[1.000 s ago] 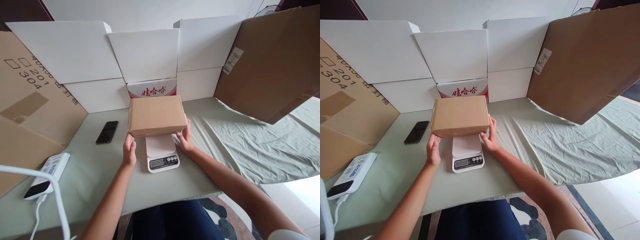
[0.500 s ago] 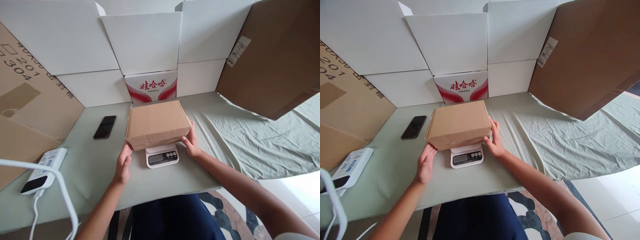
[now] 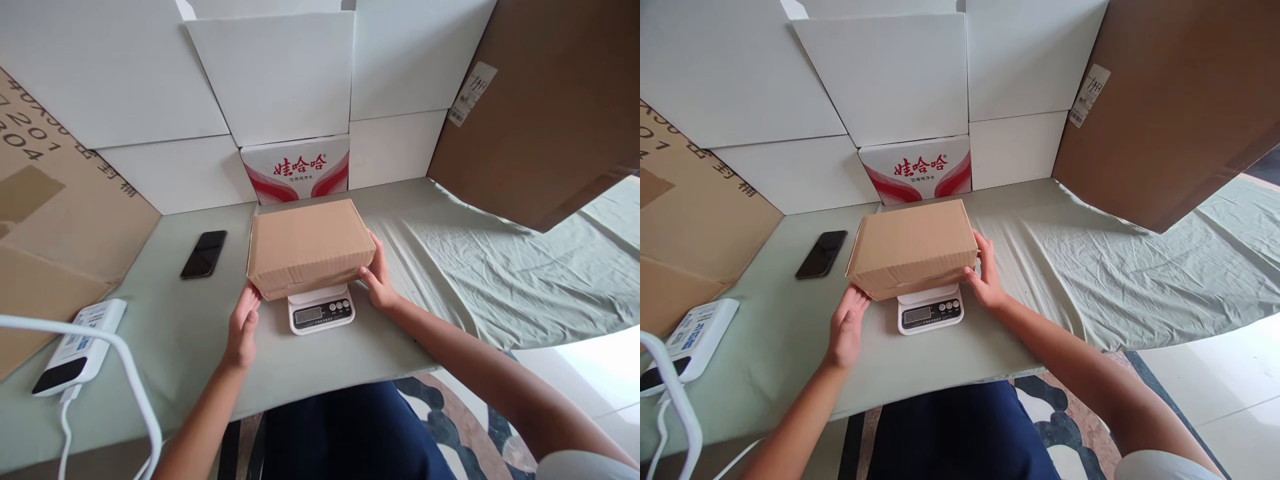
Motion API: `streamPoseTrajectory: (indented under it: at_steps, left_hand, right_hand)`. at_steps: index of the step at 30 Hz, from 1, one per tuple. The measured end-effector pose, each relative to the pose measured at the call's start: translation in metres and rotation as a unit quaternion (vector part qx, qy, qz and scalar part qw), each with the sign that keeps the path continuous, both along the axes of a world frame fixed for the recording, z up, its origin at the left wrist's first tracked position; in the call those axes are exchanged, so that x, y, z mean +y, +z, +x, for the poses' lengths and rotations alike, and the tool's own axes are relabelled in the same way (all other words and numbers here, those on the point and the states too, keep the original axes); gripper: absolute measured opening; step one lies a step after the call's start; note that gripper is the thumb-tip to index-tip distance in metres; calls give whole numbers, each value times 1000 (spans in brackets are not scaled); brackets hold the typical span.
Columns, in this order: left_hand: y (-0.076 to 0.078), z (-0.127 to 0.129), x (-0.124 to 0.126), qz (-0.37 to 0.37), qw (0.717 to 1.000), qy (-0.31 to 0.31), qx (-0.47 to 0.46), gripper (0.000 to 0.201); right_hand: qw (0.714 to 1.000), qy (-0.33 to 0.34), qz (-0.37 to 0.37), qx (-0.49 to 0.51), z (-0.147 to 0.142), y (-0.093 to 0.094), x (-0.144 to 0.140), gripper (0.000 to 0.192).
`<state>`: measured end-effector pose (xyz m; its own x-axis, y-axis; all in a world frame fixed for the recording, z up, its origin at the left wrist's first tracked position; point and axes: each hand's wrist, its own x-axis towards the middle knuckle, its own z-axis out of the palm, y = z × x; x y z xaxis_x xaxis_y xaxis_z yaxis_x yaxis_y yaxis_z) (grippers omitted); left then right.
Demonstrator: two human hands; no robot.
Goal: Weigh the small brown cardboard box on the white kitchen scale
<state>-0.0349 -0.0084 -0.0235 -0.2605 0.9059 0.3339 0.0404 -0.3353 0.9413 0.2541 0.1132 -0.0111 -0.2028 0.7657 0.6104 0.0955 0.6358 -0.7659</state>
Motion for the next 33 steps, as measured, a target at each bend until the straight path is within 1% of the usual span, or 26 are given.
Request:
streamPoseTrajectory:
  at_steps: [9, 16, 22, 25, 29, 33]
  left_hand:
    - [-2, -1, -2, 1, 1000, 8, 2, 75]
    - [2, 1, -1, -2, 1000, 18, 14, 77]
    - [3, 3, 0, 16, 1000, 21, 3, 74]
    - [4, 3, 0, 10, 1000, 20, 3, 74]
    - [4, 2, 1, -11, 1000, 21, 4, 76]
    - [2, 3, 1, -9, 1000, 13, 8, 77]
  right_hand:
    - [1000, 2, -7, 4, 0, 2, -1, 73]
    - [1000, -1, -18, 3, 0, 6, -3, 74]
    - [1000, -29, 8, 9, 0, 7, -3, 72]
    - [999, -37, 7, 14, -1, 6, -3, 74]
    - [1000, -13, -4, 9, -2, 7, -5, 76]
    - [1000, -2, -13, 3, -2, 6, -7, 77]
